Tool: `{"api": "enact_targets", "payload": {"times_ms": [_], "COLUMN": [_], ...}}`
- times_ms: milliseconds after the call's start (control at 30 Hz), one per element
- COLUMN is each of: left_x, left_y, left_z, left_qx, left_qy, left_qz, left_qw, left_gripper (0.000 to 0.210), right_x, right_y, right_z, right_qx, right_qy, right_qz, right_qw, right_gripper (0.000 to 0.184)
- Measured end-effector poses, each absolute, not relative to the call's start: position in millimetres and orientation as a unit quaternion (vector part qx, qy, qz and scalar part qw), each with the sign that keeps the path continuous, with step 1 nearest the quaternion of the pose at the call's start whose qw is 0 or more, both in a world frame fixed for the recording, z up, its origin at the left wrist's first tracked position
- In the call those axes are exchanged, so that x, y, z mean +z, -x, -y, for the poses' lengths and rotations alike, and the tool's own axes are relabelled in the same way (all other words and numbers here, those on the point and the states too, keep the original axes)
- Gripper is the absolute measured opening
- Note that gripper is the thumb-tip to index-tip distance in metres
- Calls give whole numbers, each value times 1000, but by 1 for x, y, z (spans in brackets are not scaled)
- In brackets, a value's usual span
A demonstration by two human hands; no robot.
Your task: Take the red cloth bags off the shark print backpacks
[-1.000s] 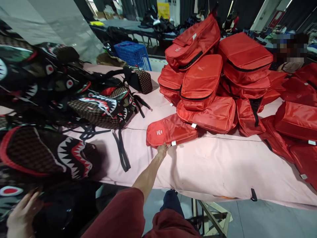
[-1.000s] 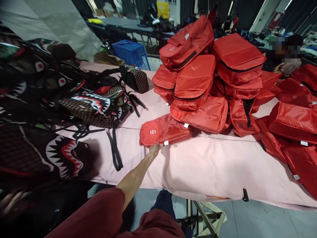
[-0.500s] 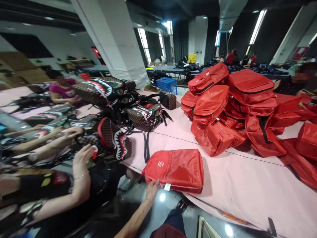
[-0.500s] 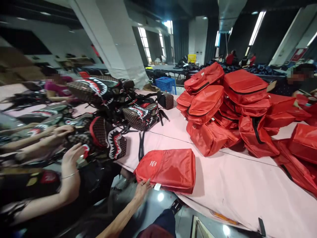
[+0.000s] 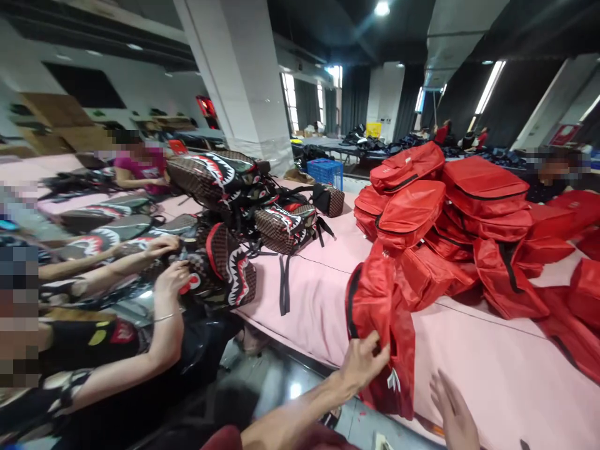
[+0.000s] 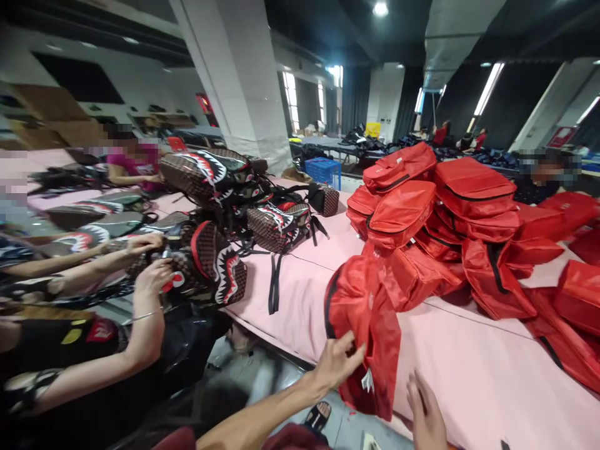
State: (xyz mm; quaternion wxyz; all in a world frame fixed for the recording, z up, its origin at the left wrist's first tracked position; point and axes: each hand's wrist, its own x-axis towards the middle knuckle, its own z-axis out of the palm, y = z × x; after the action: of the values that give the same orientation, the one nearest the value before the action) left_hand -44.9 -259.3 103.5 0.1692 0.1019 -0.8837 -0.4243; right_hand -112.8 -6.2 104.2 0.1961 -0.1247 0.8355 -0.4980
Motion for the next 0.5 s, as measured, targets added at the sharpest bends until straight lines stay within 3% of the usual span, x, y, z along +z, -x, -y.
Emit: {"api": "enact_targets", "payload": {"times_ms": [100,167,267,333,433,500], "left_x": [93,92,105,122,149,164], "left_y": [51,46,34,29,36,52], "left_z": [216,200,201,216,244,261], "left_qx": [-349,-342,-402,-457,-495,-499], "left_qy": [68,143,199,214,118,12], "left_qz": [922,920,886,848,826,839], "left_qw": [153,130,117,162,245,215], "left_gripper": [8,5,14,19,7,23], "right_x": [147,175,196,197,191,187], "right_y": [104,112,128,128,114,104], "right_z": [45,73,91,92,96,104], "right_qx": [-603,-547,-502,-497,-483,-483], "right_qy": [-3,-134,-193,-173,-176,-188], "right_qz": [-798,-824,-839,-846,-852,-848], "right_qw": [30,-52,-82,-88,-98,-111], "right_gripper": [108,120,110,104,101,99]}}
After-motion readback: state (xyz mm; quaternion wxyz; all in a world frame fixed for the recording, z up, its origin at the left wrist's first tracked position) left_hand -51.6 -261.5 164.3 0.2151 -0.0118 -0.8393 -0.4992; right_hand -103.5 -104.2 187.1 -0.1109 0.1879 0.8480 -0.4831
